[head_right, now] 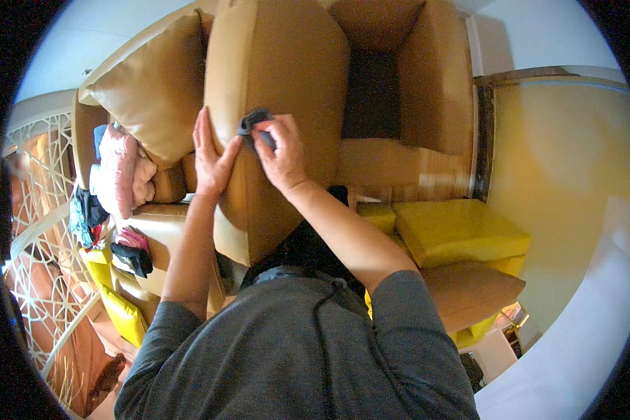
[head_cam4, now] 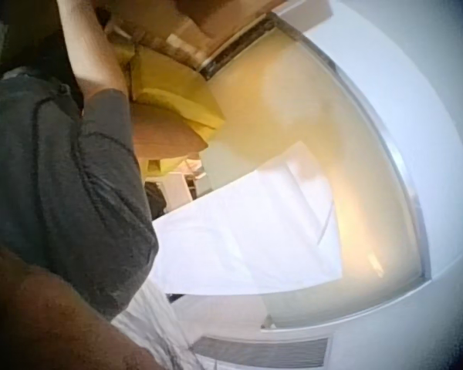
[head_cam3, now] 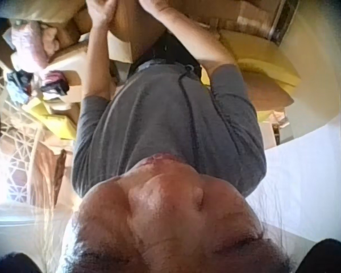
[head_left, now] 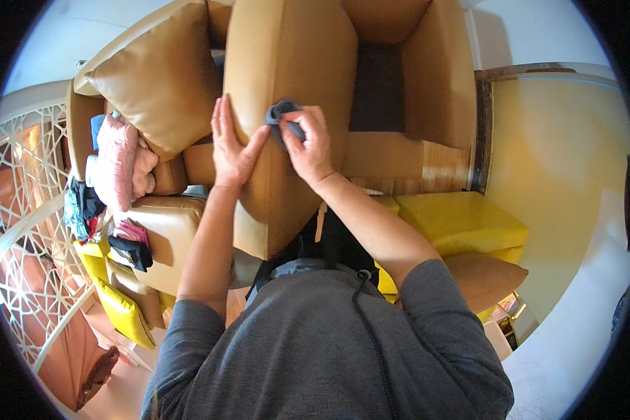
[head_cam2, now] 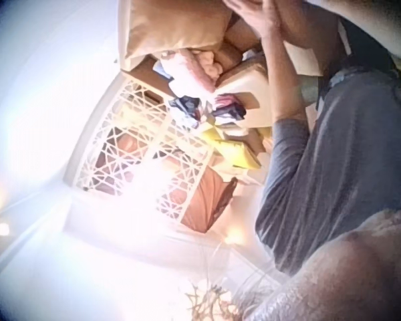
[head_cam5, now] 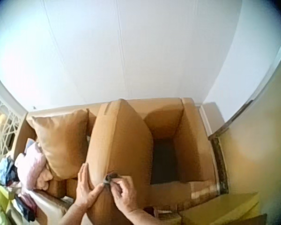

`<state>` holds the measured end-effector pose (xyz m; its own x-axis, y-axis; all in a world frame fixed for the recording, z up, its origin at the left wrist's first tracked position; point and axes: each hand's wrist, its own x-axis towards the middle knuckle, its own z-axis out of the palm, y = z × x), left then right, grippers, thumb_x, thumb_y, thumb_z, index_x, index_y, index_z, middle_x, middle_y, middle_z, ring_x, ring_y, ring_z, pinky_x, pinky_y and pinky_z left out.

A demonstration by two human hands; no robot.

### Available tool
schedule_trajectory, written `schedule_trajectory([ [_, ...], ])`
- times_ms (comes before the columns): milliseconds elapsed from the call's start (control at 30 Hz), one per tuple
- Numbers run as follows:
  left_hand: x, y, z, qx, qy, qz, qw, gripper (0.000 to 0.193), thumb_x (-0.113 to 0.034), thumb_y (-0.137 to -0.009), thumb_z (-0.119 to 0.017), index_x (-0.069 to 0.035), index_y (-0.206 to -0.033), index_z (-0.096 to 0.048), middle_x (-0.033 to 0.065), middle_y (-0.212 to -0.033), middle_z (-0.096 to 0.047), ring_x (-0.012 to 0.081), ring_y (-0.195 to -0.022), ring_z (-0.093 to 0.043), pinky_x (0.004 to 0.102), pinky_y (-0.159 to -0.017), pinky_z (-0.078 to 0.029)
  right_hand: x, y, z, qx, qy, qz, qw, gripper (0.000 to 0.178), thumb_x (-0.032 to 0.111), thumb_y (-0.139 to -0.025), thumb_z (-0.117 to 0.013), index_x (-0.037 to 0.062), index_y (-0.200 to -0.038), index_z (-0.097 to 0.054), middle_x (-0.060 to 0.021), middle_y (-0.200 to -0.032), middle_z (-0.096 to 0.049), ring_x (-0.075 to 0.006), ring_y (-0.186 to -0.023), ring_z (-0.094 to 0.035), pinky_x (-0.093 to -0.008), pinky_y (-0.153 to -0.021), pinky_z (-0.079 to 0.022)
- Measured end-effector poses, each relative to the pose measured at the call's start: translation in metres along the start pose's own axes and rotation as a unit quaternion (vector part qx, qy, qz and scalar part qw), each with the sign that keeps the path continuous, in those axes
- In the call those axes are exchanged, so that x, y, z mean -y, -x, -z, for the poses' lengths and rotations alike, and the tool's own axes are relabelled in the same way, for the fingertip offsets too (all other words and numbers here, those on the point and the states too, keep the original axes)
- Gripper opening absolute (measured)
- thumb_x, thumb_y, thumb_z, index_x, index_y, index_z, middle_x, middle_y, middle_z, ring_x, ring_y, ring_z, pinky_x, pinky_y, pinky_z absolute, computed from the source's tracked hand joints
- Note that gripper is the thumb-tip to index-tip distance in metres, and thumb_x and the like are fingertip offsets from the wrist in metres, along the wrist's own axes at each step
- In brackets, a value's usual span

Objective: The person wipes the surface of a yellow sofa and its cushions with a dark cloth. They then move to a beige sofa and continue wiping the armrest and seat cushions. The person handles the cushions by lifting and repositioning them while cleaning.

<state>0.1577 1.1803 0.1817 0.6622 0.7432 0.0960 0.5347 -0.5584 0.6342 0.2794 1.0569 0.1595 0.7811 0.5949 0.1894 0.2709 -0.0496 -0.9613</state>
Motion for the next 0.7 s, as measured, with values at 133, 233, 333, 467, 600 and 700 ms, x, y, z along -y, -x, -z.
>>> schedule_trajectory([
  [133, 0.057, 0.029, 0.032, -0.009, -0.005, 0.053, 0.999, 0.087, -0.036, -0.094, -0.073, -0.005, -0.162, -0.029, 0.0262, -0.158, -0.039, 0.0402, -0.147, -0.037, 0.0459, -0.120, -0.033, 0.008, 0.018, -0.041, 0.080, -0.029, 0.042, 0.995, 0.017, 0.012, -0.088, -0.075, 0.0091, -0.101, -0.065, -0.0121, -0.103, -0.060, -0.0329, -0.099, -0.063, -0.0428, -0.088, -0.052],
  [233, 0.114, 0.050, 0.044, -0.021, 0.044, 0.202, 0.978, 0.076, -0.044, -0.104, -0.058, -0.005, -0.162, -0.029, 0.0277, -0.156, -0.041, 0.0410, -0.144, -0.040, 0.0450, -0.120, -0.032, -0.003, 0.028, -0.074, 0.132, -0.046, 0.046, 0.989, 0.015, 0.014, -0.088, -0.076, 0.0102, -0.099, -0.067, -0.0118, -0.102, -0.061, -0.0325, -0.100, -0.064, -0.0430, -0.088, -0.053],
  [333, 0.178, 0.061, 0.049, -0.024, 0.069, 0.177, 0.981, 0.077, -0.045, -0.103, -0.060, -0.005, -0.162, -0.029, 0.0273, -0.155, -0.041, 0.0391, -0.144, -0.041, 0.0444, -0.120, -0.033, -0.029, 0.044, -0.091, 0.139, -0.024, 0.047, 0.989, 0.014, 0.015, -0.088, -0.077, 0.0110, -0.099, -0.070, -0.0108, -0.100, -0.063, -0.0318, -0.098, -0.065, -0.0411, -0.084, -0.053],
  [467, 0.184, 0.049, 0.058, 0.001, 0.098, 0.186, 0.978, 0.097, -0.054, -0.089, -0.074, -0.006, -0.161, -0.030, 0.0263, -0.156, -0.041, 0.0376, -0.145, -0.041, 0.0438, -0.120, -0.033, -0.050, 0.079, -0.088, 0.178, 0.027, 0.039, 0.983, 0.015, 0.014, -0.087, -0.079, 0.0104, -0.100, -0.071, -0.0111, -0.098, -0.063, -0.0323, -0.095, -0.065, -0.0408, -0.084, -0.053],
  [600, 0.200, 0.082, 0.064, 0.007, 0.048, 0.187, 0.981, 0.110, -0.060, -0.080, -0.081, -0.008, -0.162, -0.029, 0.0260, -0.156, -0.041, 0.0384, -0.146, -0.039, 0.0443, -0.120, -0.034, -0.050, 0.119, -0.103, 0.252, 0.023, 0.082, 0.964, 0.016, 0.014, -0.086, -0.078, 0.0134, -0.099, -0.069, -0.0090, -0.100, -0.061, -0.0323, -0.096, -0.063, -0.0442, -0.085, -0.052],
  [700, 0.250, 0.112, 0.062, -0.005, 0.064, 0.214, 0.975, 0.100, -0.063, -0.086, -0.073, -0.010, -0.161, -0.034, 0.0240, -0.154, -0.044, 0.0365, -0.144, -0.042, 0.0427, -0.119, -0.035, -0.046, 0.141, -0.127, 0.301, 0.030, 0.124, 0.945, 0.017, 0.015, -0.085, -0.079, 0.0149, -0.098, -0.069, -0.0068, -0.101, -0.061, -0.0297, -0.096, -0.063, -0.0434, -0.085, -0.052],
])
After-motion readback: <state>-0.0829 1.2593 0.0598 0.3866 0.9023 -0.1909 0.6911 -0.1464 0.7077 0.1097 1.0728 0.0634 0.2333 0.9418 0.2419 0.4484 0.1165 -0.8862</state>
